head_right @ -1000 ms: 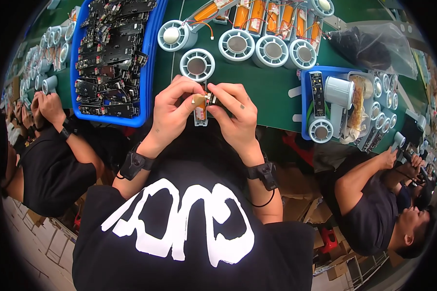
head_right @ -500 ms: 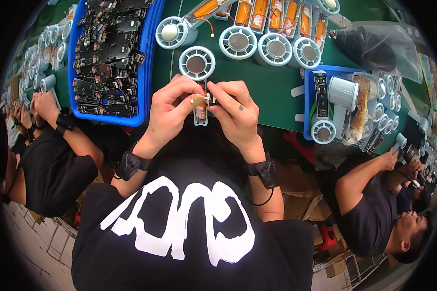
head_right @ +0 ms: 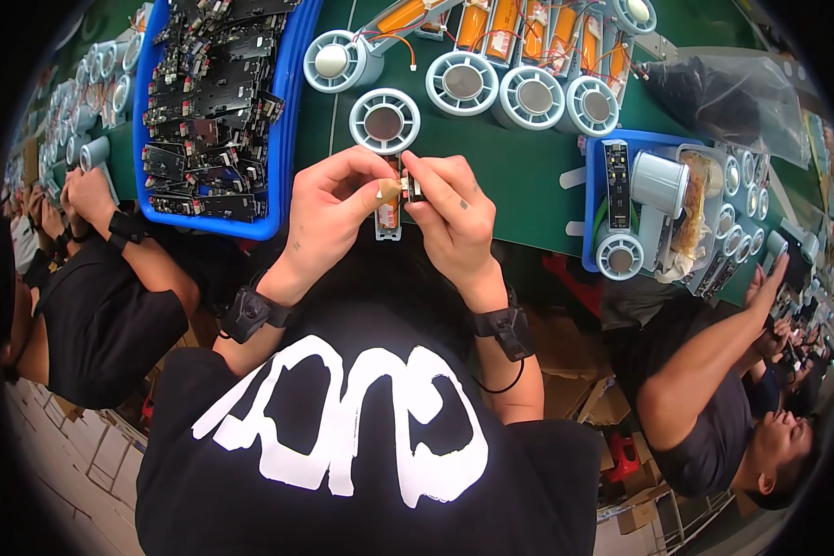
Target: The person picks up a circuit board and a battery, connects their wires by hand, and presses the board into the handle of a handheld fan. They then pick up a fan motor and place it into the fan's circular housing.
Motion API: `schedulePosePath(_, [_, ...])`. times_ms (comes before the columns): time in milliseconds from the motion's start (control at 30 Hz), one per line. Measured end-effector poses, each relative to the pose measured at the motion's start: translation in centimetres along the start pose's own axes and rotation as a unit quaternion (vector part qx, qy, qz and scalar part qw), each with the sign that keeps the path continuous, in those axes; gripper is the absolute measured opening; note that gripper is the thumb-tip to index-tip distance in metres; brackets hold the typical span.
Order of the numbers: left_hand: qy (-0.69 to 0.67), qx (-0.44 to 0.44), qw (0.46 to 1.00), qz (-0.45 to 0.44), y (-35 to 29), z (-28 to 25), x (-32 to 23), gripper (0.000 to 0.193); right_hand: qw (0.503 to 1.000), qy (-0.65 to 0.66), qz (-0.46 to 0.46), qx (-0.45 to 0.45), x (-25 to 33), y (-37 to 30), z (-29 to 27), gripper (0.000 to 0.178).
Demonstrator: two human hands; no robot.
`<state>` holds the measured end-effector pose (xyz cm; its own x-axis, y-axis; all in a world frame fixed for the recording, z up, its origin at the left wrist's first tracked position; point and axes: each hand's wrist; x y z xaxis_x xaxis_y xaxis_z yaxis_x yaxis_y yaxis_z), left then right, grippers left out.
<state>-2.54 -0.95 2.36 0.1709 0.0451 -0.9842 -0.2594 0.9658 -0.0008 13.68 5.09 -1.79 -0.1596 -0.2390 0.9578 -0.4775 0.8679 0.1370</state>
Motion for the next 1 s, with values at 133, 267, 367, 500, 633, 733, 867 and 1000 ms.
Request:
schedulePosePath(133, [-0.046, -0.003, 0.998, -0.044, -0.4, -0.7, 0.6, 0.009, 1.000, 0.006, 0.007, -0.013, 0.1, -0.1, 0.9, 0.037])
schedulePosePath(267, [-0.077, 0.006, 0.995, -0.068, -0.5, -1.0, 0.7, 0.011, 0.999, 0.018, -0.004, -0.037, 0.3, -0.1, 1.4, 0.035])
schedulePosePath(367, [-0.061, 0.024, 0.996, -0.064, -0.4, -1.4, 0.6, 0.012, 0.995, 0.078, 0.052, -0.031, 1.2, -0.1, 1.4, 0.031])
schedulePosePath(500, [-0.004, 0.047, 0.998, -0.030, -0.1, -1.5, 0.7, 0.013, 0.970, 0.171, 0.173, 0.000, 1.8, -0.1, 1.0, 0.029])
schedulePosePath(633, [0.034, 0.043, 0.998, 0.008, 0.0, -1.6, 0.8, 0.012, 0.981, 0.122, 0.149, 0.005, 1.6, 0.5, 0.6, 0.028])
schedulePosePath(733, [0.038, 0.051, 0.998, 0.002, 0.1, -2.1, 0.6, 0.013, 0.989, 0.098, 0.107, 0.003, 1.7, 0.8, 0.5, 0.028])
schedulePosePath(867, [0.064, 0.088, 0.994, -0.010, 0.5, -2.7, 0.3, 0.014, 0.992, 0.094, 0.069, 0.050, 1.4, 1.2, -0.2, 0.027])
schedulePosePath(1000, [0.071, 0.099, 0.992, -0.018, 0.7, -2.9, 0.2, 0.014, 0.975, 0.134, 0.131, 0.120, 1.5, 1.5, -0.5, 0.028])
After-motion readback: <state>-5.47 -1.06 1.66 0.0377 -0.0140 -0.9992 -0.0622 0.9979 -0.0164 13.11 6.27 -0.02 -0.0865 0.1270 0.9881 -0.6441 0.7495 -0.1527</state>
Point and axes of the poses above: each hand's wrist, its own y-axis towards the middle knuckle, its own z-axis out of the palm, x = y × z, and after that the axes turned 15 degrees about z, right-handed
